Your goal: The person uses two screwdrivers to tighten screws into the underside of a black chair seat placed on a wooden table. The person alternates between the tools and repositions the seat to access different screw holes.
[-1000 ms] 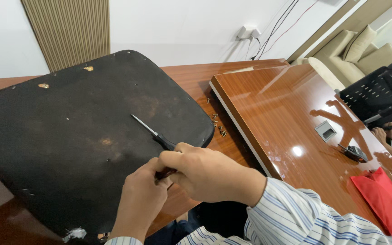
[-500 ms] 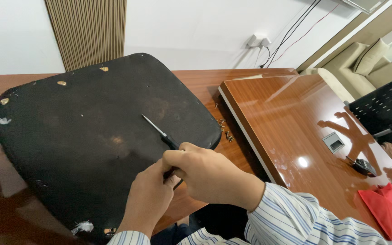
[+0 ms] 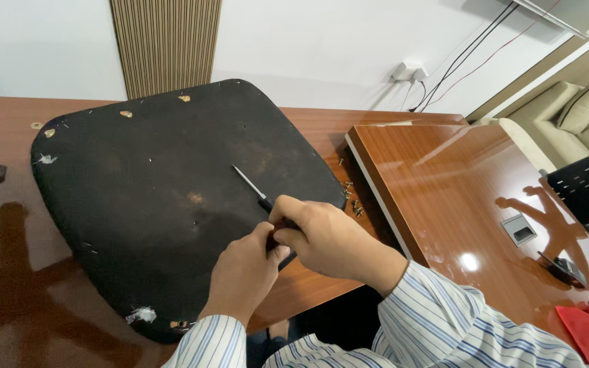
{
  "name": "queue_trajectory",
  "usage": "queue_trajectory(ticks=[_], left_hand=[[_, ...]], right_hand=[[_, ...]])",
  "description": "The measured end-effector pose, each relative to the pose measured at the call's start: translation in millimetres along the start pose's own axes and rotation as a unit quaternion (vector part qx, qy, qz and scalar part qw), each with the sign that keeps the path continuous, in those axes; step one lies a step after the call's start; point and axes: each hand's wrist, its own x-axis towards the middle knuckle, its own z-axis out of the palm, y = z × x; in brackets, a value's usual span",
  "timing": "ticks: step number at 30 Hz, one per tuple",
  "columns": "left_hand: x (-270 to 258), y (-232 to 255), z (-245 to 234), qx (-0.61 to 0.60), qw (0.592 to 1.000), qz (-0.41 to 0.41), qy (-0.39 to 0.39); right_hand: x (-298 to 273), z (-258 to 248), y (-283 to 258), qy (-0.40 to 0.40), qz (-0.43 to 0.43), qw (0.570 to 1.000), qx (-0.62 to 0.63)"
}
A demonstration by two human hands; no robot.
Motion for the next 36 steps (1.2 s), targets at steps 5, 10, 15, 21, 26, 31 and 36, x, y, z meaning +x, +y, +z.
queue_trajectory(ticks=[5,10,15,21,26,31,36], left_hand=[[-2,-4,2,0.022,0.999,0.03,0.024],[-9,-8,12,-0.008,0.999,0.004,0.038],[-9,-15,15,-0.077,0.995,0.018,0.066],[-20,-25,17,-0.046,0.995,0.0,0.087],[-29,-18,13,-0.062,0.993,0.008,0.105],[-30,-9,14,-0.012,0.994,-0.013,0.107],[-32,-4,18,-0.038,0.99,-0.005,0.133]], right_hand=[[-1,2,0,-0.008,-0.072,0.997,-0.004],[3,-2,-14,-0.026,0.041,0.997,-0.06],[4,3,-17,0.01,0.022,0.997,-0.077],[-4,11,-3,0.018,-0.122,0.992,-0.034],[-9,14,-11,-0.021,-0.127,0.991,-0.043],[-17,1,-22,-0.032,-0.044,0.995,-0.088],[-13,-2,-15,-0.058,0.007,0.992,-0.108]])
